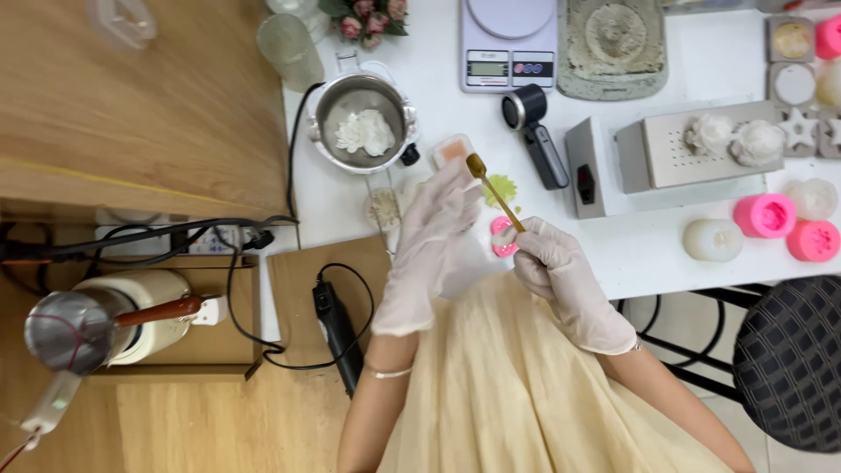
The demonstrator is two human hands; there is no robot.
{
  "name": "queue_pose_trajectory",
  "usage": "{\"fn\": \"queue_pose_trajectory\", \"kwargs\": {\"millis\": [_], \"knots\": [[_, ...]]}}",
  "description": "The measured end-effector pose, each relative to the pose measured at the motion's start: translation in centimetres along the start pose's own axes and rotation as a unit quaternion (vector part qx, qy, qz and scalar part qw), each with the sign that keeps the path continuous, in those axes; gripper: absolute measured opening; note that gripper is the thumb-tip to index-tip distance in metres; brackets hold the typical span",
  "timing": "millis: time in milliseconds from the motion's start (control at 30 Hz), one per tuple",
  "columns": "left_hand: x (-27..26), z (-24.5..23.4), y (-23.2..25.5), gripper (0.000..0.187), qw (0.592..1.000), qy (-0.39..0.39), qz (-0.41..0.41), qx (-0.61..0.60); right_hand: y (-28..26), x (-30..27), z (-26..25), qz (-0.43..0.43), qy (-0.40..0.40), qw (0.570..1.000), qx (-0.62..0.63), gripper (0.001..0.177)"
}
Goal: Melting wax in a small pot using a heat gun and stirring with a spoon to prepare for candle making.
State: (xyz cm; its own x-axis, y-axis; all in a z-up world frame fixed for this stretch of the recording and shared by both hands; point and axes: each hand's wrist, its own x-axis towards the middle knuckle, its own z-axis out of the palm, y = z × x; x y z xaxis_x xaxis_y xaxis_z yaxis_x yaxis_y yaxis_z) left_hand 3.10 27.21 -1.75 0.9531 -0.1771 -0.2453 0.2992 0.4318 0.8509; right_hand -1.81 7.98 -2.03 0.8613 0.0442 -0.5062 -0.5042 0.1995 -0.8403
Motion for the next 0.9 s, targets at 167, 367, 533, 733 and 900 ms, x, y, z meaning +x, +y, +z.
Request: {"fn": "queue_pose_trajectory", "kwargs": {"millis": [167, 367, 533, 733, 900], "knots": [[2.3, -1.1, -1.5, 0.041, 0.958, -0.058, -0.023, -0.279, -1.6, 0.4, 3.7, 0.075, -0.117, 0.982, 0.13, 0.031], [2.8, -3.1, 0.3, 0.025, 0.985, 0.074, -0.016, -0.152, -1.0, 1.9, 6.4, 0.056, -0.13, 0.988, 0.058, 0.036], [4.5, -6.2, -0.9, 0.02, 0.994, 0.099, 0.005, -0.035, 0.1, 5.0, 7.6, 0.019, -0.098, 0.995, -0.024, 0.037], [6.1, -7.0, 0.8, 0.016, 0.991, 0.129, 0.031, 0.002, -2.3, 7.2, 9.0, 0.039, -0.095, 0.995, 0.021, 0.031], [8.6, -10.7, 2.5, 0.028, 0.941, 0.179, 0.086, 0.276, -5.1, 8.5, 7.4, 0.032, -0.069, 0.992, 0.097, 0.032]]}}
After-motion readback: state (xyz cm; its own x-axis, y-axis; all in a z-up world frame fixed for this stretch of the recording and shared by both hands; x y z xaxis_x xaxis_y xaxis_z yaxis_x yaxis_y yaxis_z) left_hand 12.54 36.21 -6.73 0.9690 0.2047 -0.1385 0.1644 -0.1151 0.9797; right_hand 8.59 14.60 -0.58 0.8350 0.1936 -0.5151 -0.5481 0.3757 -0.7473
